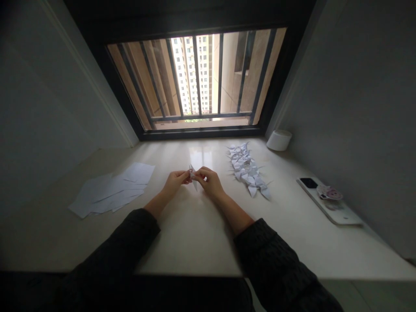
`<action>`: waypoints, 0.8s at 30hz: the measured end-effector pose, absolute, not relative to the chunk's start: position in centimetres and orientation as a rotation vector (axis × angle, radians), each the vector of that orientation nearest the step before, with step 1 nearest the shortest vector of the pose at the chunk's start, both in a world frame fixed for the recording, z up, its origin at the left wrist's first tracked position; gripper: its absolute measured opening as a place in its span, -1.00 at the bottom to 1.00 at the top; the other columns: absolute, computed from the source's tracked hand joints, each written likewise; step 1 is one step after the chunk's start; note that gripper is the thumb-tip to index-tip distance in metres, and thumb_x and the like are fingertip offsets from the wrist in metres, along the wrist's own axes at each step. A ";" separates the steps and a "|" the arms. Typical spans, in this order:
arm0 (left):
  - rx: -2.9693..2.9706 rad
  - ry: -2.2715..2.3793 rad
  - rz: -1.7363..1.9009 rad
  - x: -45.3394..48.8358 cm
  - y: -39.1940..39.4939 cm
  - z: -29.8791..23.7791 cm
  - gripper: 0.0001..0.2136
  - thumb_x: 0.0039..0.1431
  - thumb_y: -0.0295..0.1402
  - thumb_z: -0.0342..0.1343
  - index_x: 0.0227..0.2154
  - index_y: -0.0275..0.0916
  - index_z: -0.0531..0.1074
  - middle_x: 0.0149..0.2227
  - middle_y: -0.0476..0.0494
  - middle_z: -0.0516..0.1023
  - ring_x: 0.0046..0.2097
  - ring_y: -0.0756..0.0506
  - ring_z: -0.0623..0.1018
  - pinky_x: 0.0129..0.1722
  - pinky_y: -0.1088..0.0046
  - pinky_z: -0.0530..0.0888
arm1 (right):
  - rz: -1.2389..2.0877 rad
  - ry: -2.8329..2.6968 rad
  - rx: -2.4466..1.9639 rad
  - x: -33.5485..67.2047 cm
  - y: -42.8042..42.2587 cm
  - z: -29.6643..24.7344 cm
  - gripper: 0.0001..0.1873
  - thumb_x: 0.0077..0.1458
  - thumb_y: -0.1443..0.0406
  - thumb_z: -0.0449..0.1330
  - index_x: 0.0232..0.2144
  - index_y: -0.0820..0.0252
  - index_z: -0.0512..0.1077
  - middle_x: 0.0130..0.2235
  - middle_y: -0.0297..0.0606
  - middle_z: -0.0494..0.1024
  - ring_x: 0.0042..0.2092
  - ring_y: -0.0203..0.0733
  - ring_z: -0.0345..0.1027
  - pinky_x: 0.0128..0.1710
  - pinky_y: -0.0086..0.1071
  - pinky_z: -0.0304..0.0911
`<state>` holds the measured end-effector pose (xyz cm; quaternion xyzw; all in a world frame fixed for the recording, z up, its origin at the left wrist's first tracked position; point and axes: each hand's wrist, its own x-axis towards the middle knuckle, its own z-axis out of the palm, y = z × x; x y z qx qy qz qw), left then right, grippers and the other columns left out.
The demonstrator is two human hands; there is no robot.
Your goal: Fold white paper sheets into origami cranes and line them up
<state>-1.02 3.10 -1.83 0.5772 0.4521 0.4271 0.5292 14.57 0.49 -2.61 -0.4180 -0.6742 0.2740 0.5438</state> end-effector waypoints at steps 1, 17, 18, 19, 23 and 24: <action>1.384 1.082 1.027 -1.0 3.1 -1.8 -0.59 -0.14 0.03 0.16 -0.57 -0.30 0.52 -0.56 -0.12 0.51 -0.49 -0.02 0.47 -0.43 0.45 0.37 | 0.656 -1.583 -0.995 14.6 0.6 -2.7 -0.71 0.00 0.09 0.19 -0.60 0.14 0.41 -0.50 -0.34 0.33 -0.42 -0.26 0.19 -0.41 -0.38 0.14; 1.442 1.048 1.149 -0.7 2.9 -1.8 -0.61 -0.07 0.00 0.14 -0.48 -0.29 0.53 -0.49 -0.14 0.55 -0.41 -0.05 0.50 -0.40 0.45 0.40 | 0.958 -1.254 -1.023 14.4 1.2 -3.4 -0.68 -0.25 0.08 0.35 -0.44 0.17 0.54 -0.38 -0.23 0.57 -0.34 -0.16 0.42 -0.30 -0.29 0.29; 1.451 1.053 1.151 -0.7 2.9 -1.8 -0.61 -0.06 0.00 0.13 -0.48 -0.29 0.53 -0.48 -0.14 0.55 -0.40 -0.05 0.50 -0.40 0.45 0.41 | 0.993 -1.230 -1.020 14.4 1.1 -3.3 -0.67 -0.25 0.08 0.35 -0.44 0.17 0.54 -0.38 -0.22 0.58 -0.33 -0.15 0.43 -0.28 -0.28 0.31; 1.460 1.057 1.154 -0.7 3.0 -1.9 -0.62 -0.05 -0.01 0.12 -0.48 -0.29 0.53 -0.48 -0.14 0.55 -0.39 -0.06 0.51 -0.40 0.45 0.41 | 1.017 -1.212 -1.012 14.4 1.0 -3.1 -0.67 -0.26 0.08 0.35 -0.44 0.17 0.55 -0.38 -0.22 0.59 -0.33 -0.13 0.44 -0.26 -0.26 0.31; 1.485 1.037 1.164 -0.8 2.9 -1.9 -0.64 -0.01 -0.03 0.11 -0.46 -0.28 0.53 -0.46 -0.14 0.55 -0.37 -0.06 0.51 -0.38 0.45 0.40 | 1.024 -1.152 -0.986 14.2 0.9 -2.8 -0.71 -0.24 0.10 0.35 -0.46 0.16 0.55 -0.40 -0.24 0.60 -0.34 -0.14 0.45 -0.24 -0.26 0.33; 1.490 1.024 1.161 -0.7 2.9 -1.9 -0.65 -0.01 -0.04 0.11 -0.45 -0.27 0.53 -0.45 -0.14 0.55 -0.36 -0.06 0.51 -0.38 0.45 0.40 | 1.016 -1.139 -0.990 14.1 0.9 -2.8 -0.71 -0.24 0.10 0.35 -0.46 0.16 0.55 -0.41 -0.24 0.60 -0.35 -0.14 0.45 -0.26 -0.26 0.33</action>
